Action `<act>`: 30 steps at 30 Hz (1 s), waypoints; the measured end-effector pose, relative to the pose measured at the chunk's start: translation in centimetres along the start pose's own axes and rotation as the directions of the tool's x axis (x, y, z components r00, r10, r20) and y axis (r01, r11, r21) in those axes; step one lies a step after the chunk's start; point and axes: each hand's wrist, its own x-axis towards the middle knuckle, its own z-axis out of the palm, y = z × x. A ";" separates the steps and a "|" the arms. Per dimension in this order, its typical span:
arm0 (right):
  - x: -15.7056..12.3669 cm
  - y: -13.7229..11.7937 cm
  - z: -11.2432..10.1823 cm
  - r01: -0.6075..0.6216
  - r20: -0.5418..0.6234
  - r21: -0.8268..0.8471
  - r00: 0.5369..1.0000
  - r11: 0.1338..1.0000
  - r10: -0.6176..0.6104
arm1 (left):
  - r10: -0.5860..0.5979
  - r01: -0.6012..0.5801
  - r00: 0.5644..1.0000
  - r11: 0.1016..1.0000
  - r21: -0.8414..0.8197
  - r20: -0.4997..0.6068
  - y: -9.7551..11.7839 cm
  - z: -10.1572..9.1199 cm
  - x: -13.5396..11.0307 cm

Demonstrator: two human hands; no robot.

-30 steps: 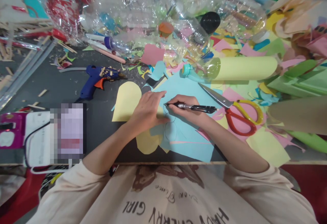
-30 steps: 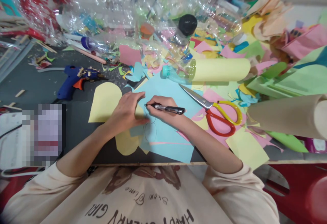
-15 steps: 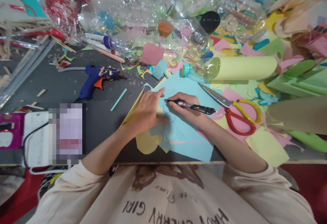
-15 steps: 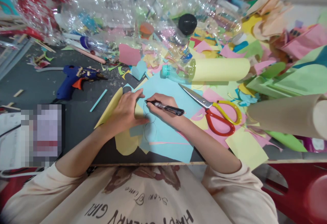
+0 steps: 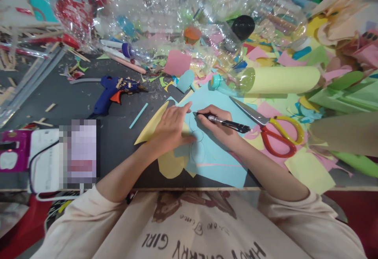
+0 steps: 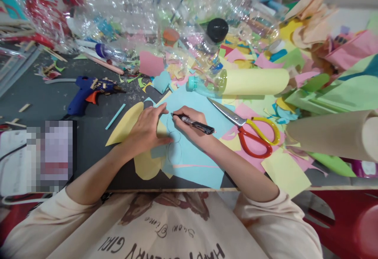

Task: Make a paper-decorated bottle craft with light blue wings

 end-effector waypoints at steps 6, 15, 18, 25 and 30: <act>0.0 -0.3 -0.2 -0.043 0.128 0.023 0.991 0.999 0.040 | 0.054 -0.053 0.998 0.999 0.012 -0.021 -0.5 0.4 0.1; 0.2 -0.6 -0.6 -0.110 0.153 0.081 0.984 0.991 0.097 | 0.080 -0.079 0.996 0.997 0.017 -0.035 -0.4 0.3 0.2; 0.4 -0.3 -1.1 -0.121 0.022 0.147 0.993 0.982 0.119 | 0.082 -0.082 0.997 0.996 0.026 -0.002 -0.6 0.1 0.1; 0.1 -0.1 -1.5 -0.066 0.041 0.034 0.997 0.997 0.064 | 0.046 -0.047 0.997 0.999 0.021 0.069 -1.0 -0.4 0.1; -0.1 -0.2 -1.2 -0.012 0.104 -0.040 0.994 0.999 0.016 | 0.004 -0.002 0.996 1.000 -0.018 0.088 -0.9 -0.5 0.2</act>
